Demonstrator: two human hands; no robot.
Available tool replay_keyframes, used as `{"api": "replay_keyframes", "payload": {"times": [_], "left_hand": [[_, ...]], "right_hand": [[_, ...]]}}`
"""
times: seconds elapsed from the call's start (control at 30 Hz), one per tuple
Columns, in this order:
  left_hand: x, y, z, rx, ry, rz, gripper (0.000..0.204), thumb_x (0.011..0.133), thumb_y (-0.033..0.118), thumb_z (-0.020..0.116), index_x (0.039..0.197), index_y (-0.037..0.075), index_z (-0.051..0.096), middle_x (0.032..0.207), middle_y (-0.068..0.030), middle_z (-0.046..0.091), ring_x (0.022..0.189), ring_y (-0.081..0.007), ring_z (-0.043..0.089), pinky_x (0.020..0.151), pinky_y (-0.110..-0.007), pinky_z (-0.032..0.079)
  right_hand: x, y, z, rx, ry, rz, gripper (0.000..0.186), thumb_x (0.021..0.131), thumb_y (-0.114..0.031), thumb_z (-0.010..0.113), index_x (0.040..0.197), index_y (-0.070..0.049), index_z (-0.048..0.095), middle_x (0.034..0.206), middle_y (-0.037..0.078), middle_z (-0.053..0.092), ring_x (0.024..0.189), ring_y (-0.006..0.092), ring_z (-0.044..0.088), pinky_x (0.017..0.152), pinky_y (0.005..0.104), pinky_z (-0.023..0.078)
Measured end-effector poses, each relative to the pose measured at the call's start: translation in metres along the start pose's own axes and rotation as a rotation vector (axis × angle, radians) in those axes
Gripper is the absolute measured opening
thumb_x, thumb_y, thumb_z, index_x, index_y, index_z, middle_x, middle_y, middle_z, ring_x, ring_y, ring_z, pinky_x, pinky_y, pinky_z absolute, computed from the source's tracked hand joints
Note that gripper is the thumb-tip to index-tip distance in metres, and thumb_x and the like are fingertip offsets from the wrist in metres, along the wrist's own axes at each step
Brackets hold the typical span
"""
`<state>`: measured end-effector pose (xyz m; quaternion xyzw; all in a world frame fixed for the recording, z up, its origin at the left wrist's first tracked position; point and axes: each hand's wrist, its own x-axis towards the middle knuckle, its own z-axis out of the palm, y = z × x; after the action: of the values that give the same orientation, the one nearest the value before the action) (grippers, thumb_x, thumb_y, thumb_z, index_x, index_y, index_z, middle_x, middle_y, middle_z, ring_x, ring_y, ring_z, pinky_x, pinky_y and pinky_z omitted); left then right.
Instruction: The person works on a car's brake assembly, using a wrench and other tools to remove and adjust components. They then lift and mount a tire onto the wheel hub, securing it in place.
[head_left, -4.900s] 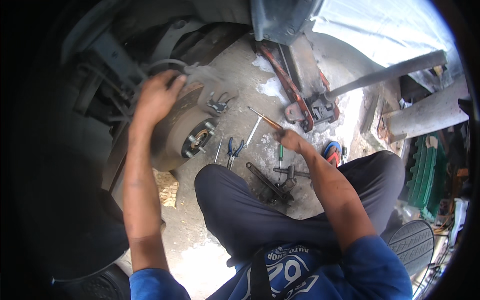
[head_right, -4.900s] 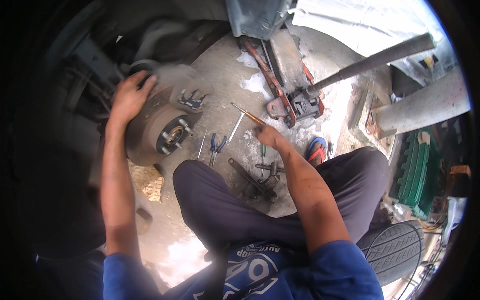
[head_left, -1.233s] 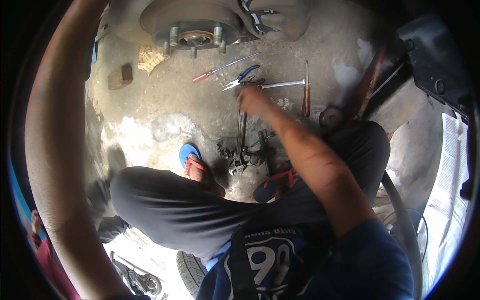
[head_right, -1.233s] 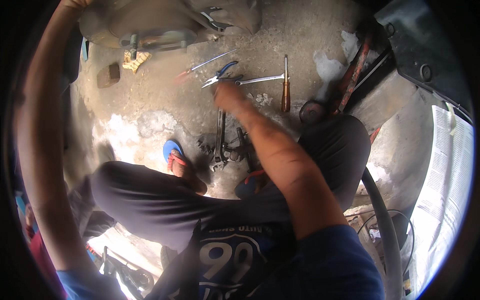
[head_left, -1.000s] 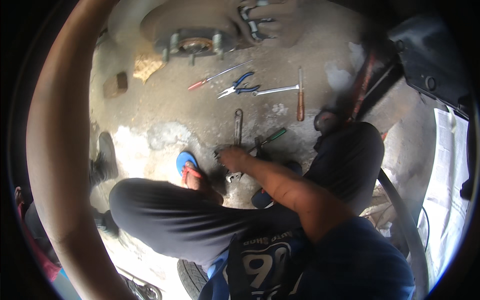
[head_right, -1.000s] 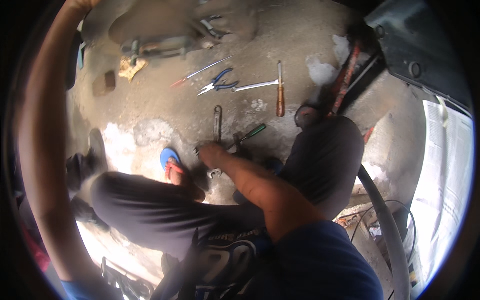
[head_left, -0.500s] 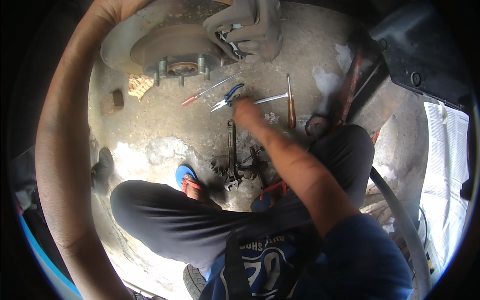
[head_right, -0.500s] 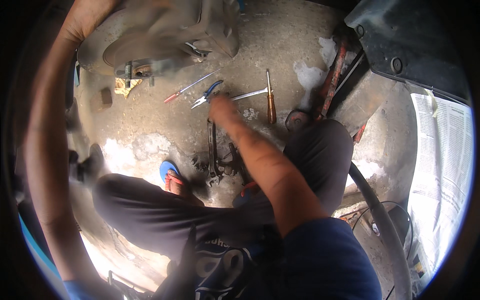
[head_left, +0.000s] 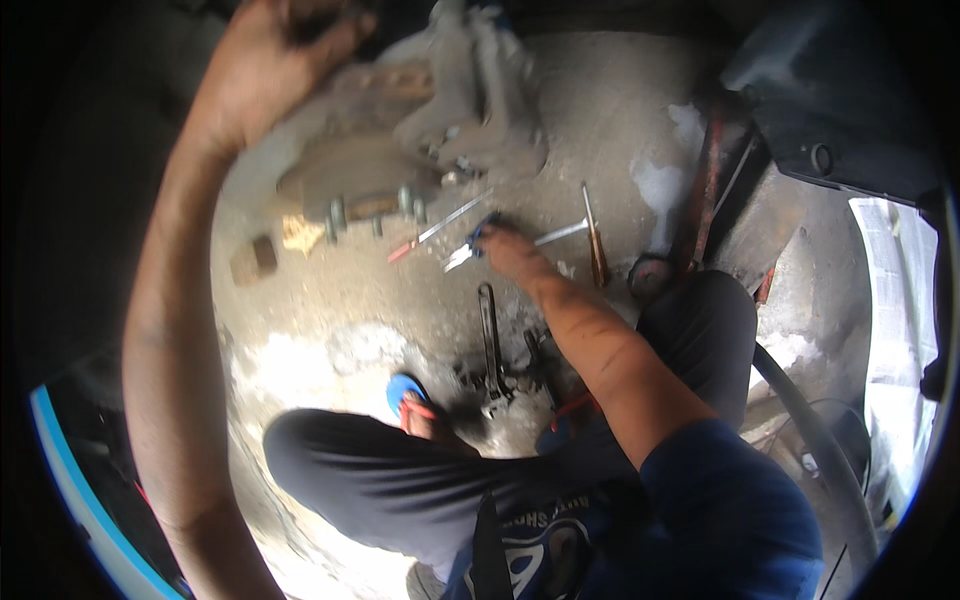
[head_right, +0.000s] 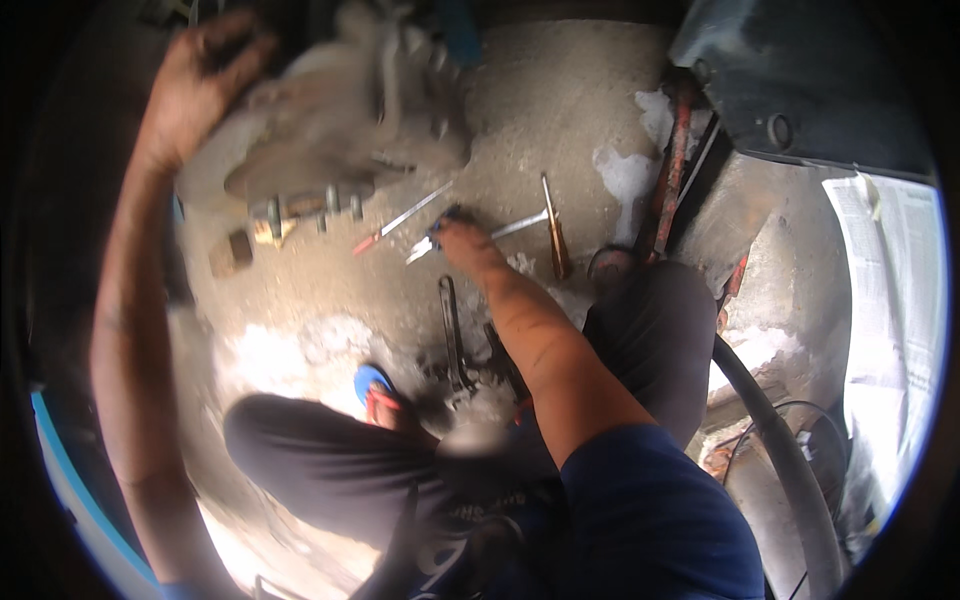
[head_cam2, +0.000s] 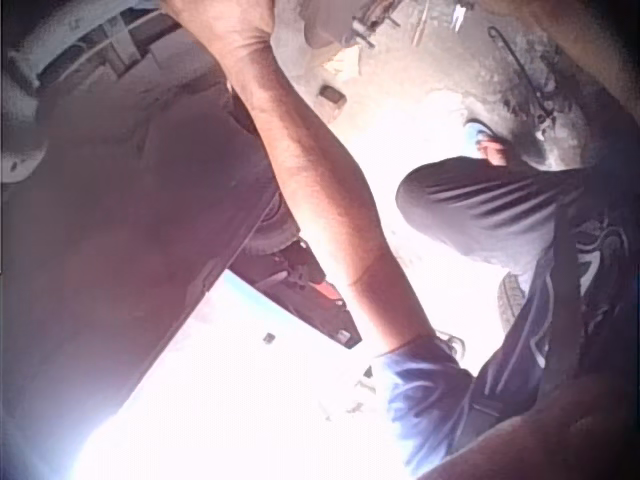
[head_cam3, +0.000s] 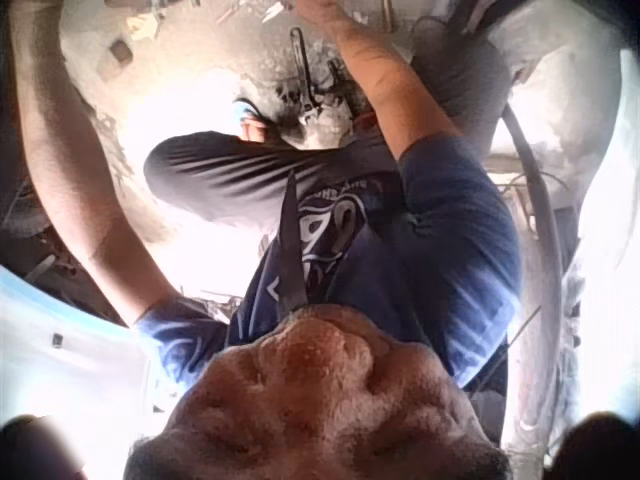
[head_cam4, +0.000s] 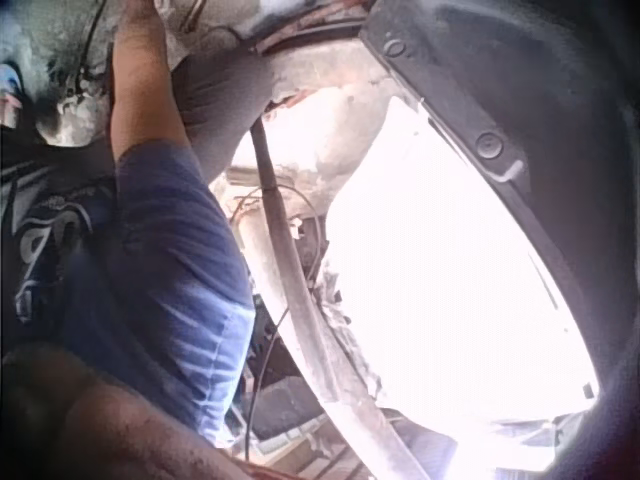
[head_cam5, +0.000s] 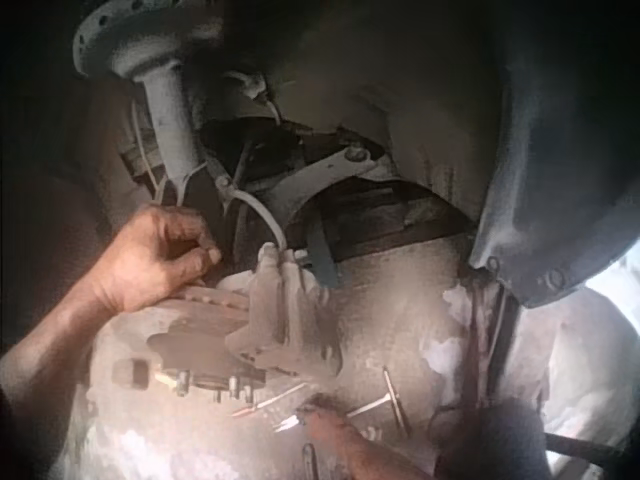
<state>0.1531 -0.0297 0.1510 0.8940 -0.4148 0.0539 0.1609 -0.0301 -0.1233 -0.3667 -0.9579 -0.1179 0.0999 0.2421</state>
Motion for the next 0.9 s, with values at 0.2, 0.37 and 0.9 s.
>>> {"api": "replay_keyframes", "payload": {"times": [0.2,0.37,0.9], "left_hand": [[-0.004,0.006,-0.010,-0.026,-0.098,0.007,0.021,0.088,0.017,0.068,0.092,-0.003,0.070,0.086,-0.0158,0.067,0.082,-0.0259,0.066,0.080,-0.036,0.050],[-0.002,0.007,-0.006,-0.090,-0.072,0.028,0.014,0.085,0.008,0.067,0.090,-0.004,0.069,0.081,-0.0136,0.064,0.078,-0.0235,0.062,0.077,-0.034,0.049],[-0.002,0.011,-0.005,-0.094,-0.056,0.043,0.011,0.086,0.006,0.066,0.089,-0.004,0.067,0.081,-0.0124,0.064,0.076,-0.0203,0.062,0.076,-0.033,0.049]], "right_hand": [[-0.002,-0.003,-0.056,0.240,-0.021,0.352,0.036,0.105,-0.030,0.047,0.128,-0.013,0.069,0.138,0.013,0.064,0.134,0.0291,0.055,0.113,0.0376,0.043],[0.033,0.027,-0.200,1.032,0.634,0.519,0.035,0.099,-0.024,0.065,0.126,-0.002,0.068,0.125,0.018,0.071,0.115,0.0306,0.066,0.098,0.0388,0.051],[0.055,0.003,-0.340,1.494,0.569,0.173,0.034,0.092,-0.019,0.077,0.121,-0.003,0.071,0.114,0.011,0.072,0.109,0.0194,0.066,0.096,0.0323,0.052]]}}
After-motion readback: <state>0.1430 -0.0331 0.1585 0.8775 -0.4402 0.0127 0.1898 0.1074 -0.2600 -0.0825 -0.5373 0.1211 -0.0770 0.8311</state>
